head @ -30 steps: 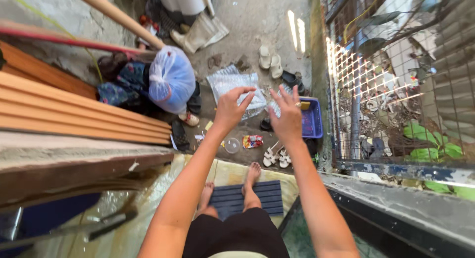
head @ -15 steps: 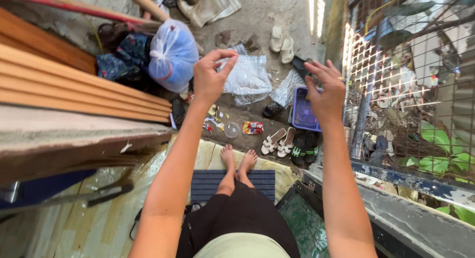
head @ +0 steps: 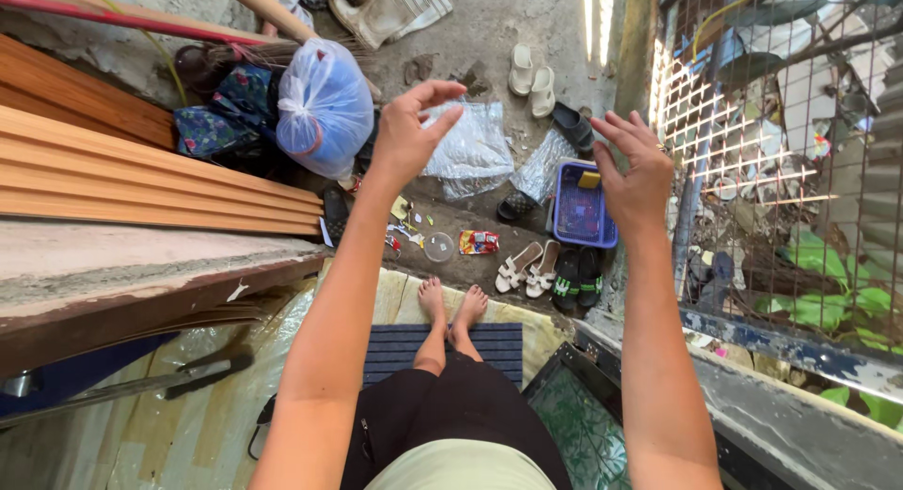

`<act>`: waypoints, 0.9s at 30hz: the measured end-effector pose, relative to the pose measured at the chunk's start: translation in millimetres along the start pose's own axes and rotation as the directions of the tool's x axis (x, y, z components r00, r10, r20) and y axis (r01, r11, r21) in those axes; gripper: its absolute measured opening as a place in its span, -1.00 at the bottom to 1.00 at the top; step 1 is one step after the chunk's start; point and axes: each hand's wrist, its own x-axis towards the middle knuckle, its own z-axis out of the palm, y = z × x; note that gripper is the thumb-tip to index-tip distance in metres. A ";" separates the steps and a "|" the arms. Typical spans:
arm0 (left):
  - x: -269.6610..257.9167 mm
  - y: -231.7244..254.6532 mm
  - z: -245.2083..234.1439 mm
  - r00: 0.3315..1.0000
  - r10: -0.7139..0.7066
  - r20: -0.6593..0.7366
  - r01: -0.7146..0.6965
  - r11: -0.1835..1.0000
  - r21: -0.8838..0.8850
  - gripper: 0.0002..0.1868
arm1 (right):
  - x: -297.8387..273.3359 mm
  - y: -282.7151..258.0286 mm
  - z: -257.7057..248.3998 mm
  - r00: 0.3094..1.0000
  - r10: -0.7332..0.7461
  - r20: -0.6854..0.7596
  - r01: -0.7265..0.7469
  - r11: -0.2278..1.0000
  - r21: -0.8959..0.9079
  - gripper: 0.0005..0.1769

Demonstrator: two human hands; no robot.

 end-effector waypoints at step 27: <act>-1.4 -3.1 -2.3 0.990 -0.041 -0.138 0.066 0.982 0.178 -0.56 | 37.4 -52.9 61.1 0.997 -0.044 0.068 0.048 0.997 -0.061 -0.67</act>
